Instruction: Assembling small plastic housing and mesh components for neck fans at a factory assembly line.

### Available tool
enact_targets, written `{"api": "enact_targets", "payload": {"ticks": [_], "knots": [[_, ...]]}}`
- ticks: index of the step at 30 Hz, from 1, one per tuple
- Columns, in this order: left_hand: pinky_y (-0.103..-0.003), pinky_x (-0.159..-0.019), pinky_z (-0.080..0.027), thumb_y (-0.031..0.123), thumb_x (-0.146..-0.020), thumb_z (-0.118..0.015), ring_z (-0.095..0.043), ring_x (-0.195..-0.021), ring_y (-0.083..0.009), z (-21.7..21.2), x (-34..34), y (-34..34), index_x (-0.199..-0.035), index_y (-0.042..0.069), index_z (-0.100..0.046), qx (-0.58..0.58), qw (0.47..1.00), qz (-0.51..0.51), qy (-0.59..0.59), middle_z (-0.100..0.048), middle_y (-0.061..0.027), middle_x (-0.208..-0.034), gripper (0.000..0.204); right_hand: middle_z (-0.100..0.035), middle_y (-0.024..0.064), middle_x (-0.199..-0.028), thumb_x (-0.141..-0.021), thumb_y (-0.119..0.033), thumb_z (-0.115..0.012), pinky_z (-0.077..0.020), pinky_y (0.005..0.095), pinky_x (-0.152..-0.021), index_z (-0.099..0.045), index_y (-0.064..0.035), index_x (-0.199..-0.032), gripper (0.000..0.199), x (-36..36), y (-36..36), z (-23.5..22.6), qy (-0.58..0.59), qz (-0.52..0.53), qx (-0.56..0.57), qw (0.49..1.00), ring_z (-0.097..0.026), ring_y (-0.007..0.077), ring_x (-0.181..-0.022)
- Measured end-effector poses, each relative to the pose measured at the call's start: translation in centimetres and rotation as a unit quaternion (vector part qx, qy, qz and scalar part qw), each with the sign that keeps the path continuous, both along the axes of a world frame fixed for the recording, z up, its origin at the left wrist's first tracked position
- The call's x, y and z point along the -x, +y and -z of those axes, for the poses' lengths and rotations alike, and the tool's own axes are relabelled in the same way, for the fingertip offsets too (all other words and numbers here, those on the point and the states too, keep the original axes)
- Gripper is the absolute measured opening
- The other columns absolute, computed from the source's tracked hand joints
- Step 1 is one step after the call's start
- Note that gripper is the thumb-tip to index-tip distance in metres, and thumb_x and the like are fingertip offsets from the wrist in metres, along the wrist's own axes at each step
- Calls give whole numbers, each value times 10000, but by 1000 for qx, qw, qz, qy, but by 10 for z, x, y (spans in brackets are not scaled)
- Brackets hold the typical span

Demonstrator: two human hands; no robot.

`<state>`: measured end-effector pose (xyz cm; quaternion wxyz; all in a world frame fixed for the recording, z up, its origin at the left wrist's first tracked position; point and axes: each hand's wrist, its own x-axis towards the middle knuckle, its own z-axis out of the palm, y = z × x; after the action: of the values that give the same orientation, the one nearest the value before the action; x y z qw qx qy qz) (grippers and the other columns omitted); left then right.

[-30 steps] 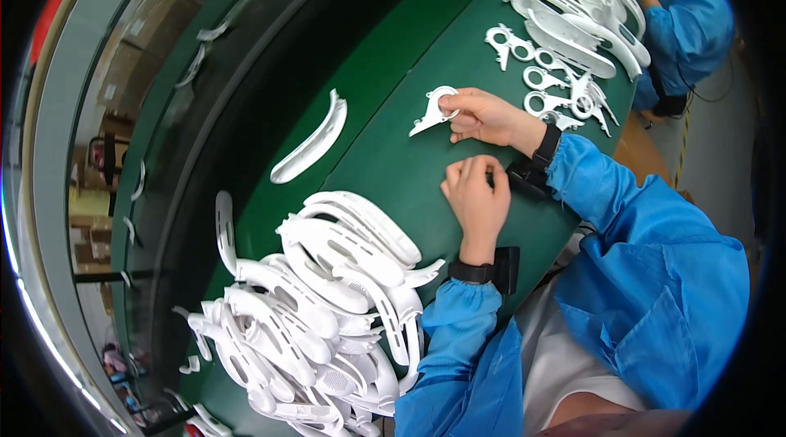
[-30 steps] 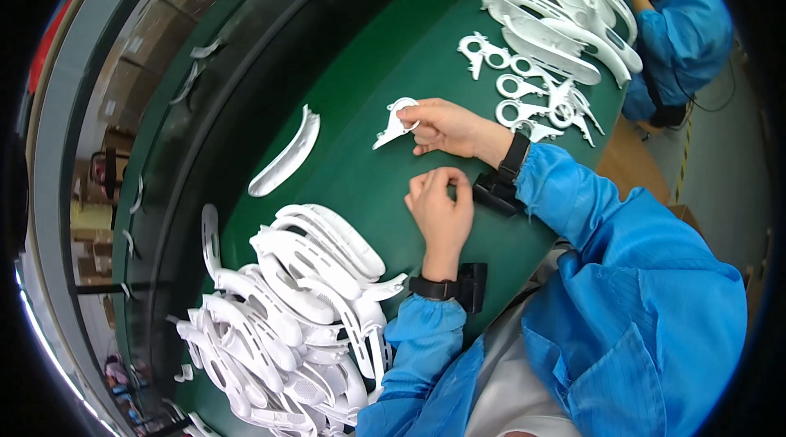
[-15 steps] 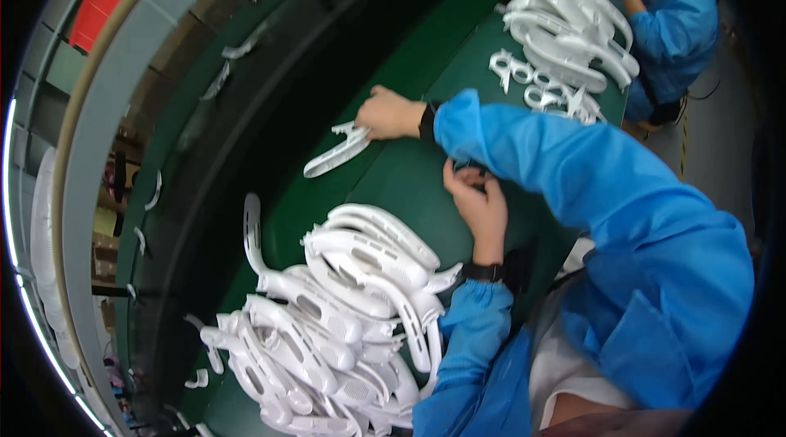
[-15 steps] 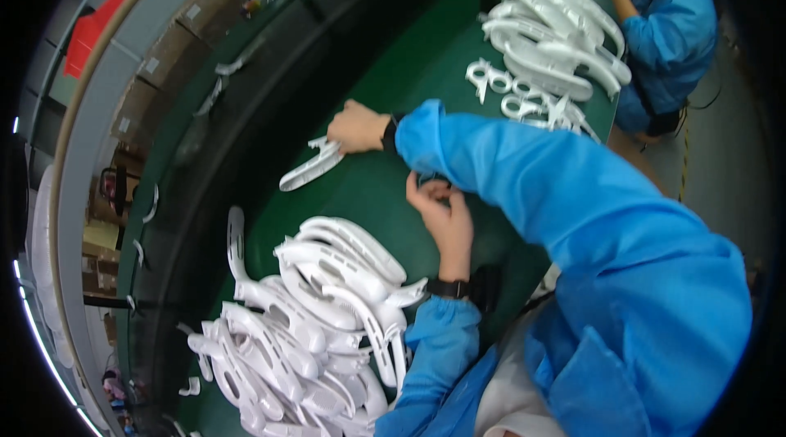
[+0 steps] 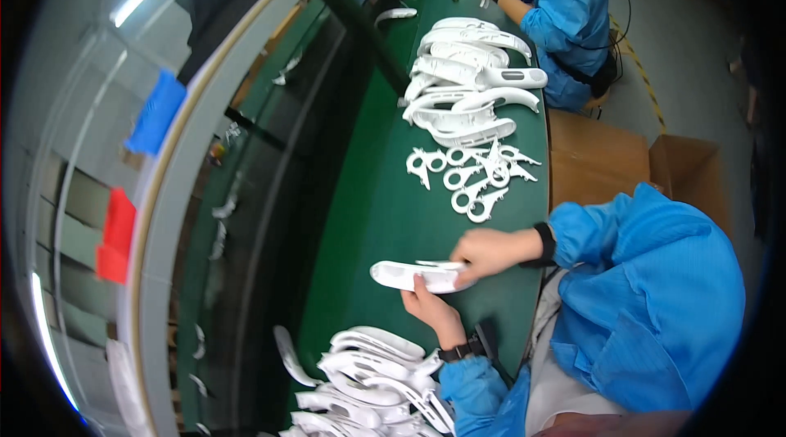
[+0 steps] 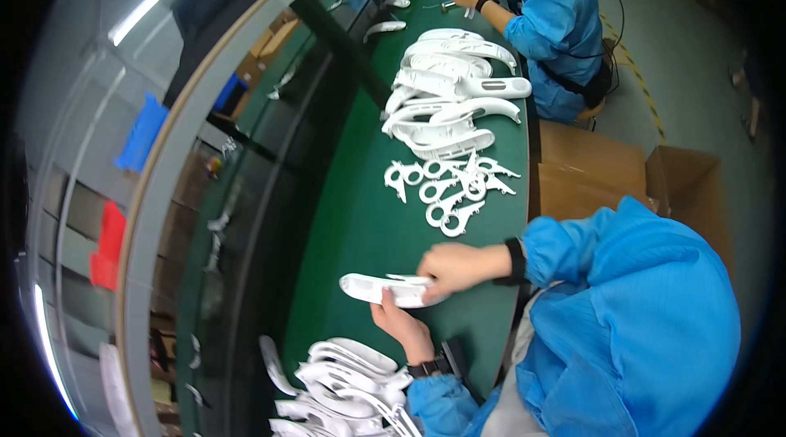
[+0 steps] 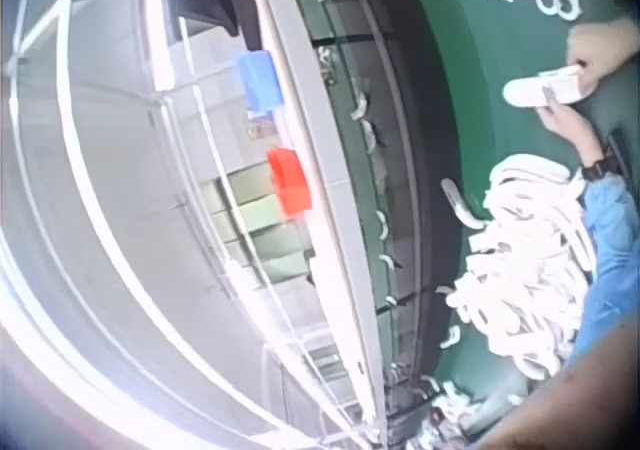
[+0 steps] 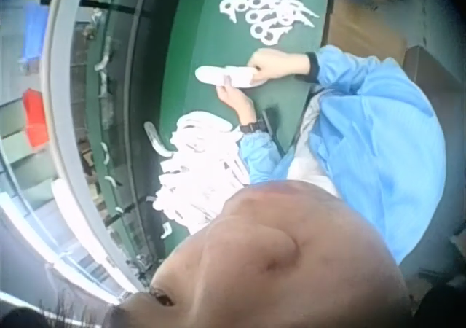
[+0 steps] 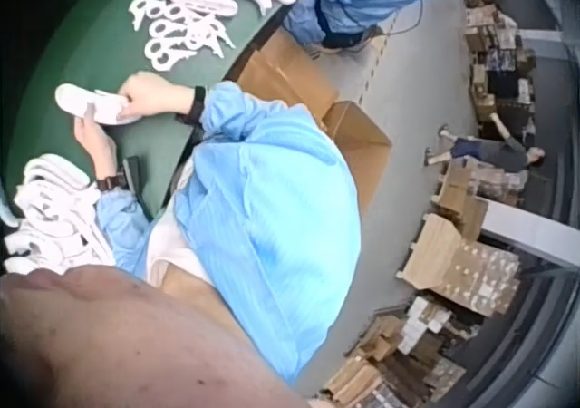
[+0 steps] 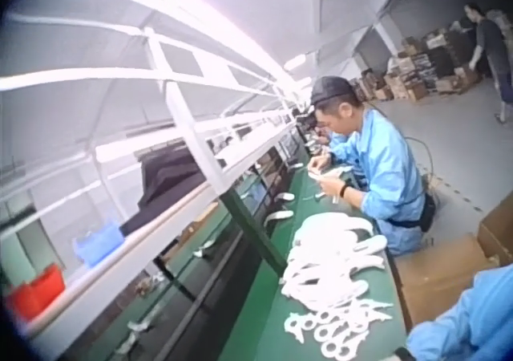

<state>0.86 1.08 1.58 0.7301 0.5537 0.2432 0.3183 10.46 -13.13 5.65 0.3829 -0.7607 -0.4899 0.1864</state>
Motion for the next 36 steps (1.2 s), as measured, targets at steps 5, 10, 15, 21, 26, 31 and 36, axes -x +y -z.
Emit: {"api": "enact_targets", "payload": {"ticks": [5,10,15,21,26,31,36], "knots": [[-337,-950,-429,25,-942,-464,-550,-1088,-217,-38,1,-12,-1267,-69,-451,-83,995,45,38,-551,-144,-1214,339,-622,169,-740,-949,-274,-514,-485,361,-627,-600,18,-933,305,0,-40,2,97,3,-113,989,-612,264,-663],[-324,-956,-403,71,-915,-466,-520,-1116,-258,-95,-8,-23,-1290,-81,-415,-365,918,70,138,-521,-198,-1234,407,-520,43,-608,-1015,-317,-385,-440,253,-497,-460,-51,-893,302,-27,-70,11,339,89,-254,901,-537,118,-531],[-325,-790,-464,125,-813,-598,-626,-807,-249,-76,-25,-14,-1052,18,-637,-454,734,343,371,-660,-145,-805,264,-524,8,-664,-974,-280,-493,-451,234,-499,-537,-35,-787,312,-47,-88,32,353,105,-230,901,-531,88,-541],[-387,-910,-393,111,-774,-635,-585,-877,-280,-48,-3,-35,-1089,64,-622,-719,630,145,253,-649,-84,-954,319,-526,-42,-629,-914,-258,-612,-350,220,-520,-640,20,-804,301,-42,-85,18,214,137,-95,963,-449,22,-588],[-391,-983,-289,133,-742,-673,-541,-962,-226,-35,2,-31,-1043,86,-632,-393,863,252,193,-639,-53,-1029,308,-555,-32,-620,-886,-250,-645,-349,201,-464,-674,6,-836,263,-20,-75,31,327,128,-146,925,-461,28,-525],[-341,-951,-275,185,-728,-733,-547,-981,-221,-33,-2,-28,-825,54,-676,-475,815,277,184,-640,-53,-1029,172,-558,-5,-589,-862,-243,-671,-360,200,-438,-679,-10,-842,235,-4,-70,24,406,136,-96,899,-478,47,-466],[-354,-943,-319,125,-699,-727,-550,-997,-227,-45,0,-30,-724,37,-645,-531,776,276,201,-634,-64,-1049,123,-559,45,-594,-802,-218,-702,-398,273,-476,-645,-24,-821,203,-16,-74,30,152,89,-46,983,-535,109,-524]]}}
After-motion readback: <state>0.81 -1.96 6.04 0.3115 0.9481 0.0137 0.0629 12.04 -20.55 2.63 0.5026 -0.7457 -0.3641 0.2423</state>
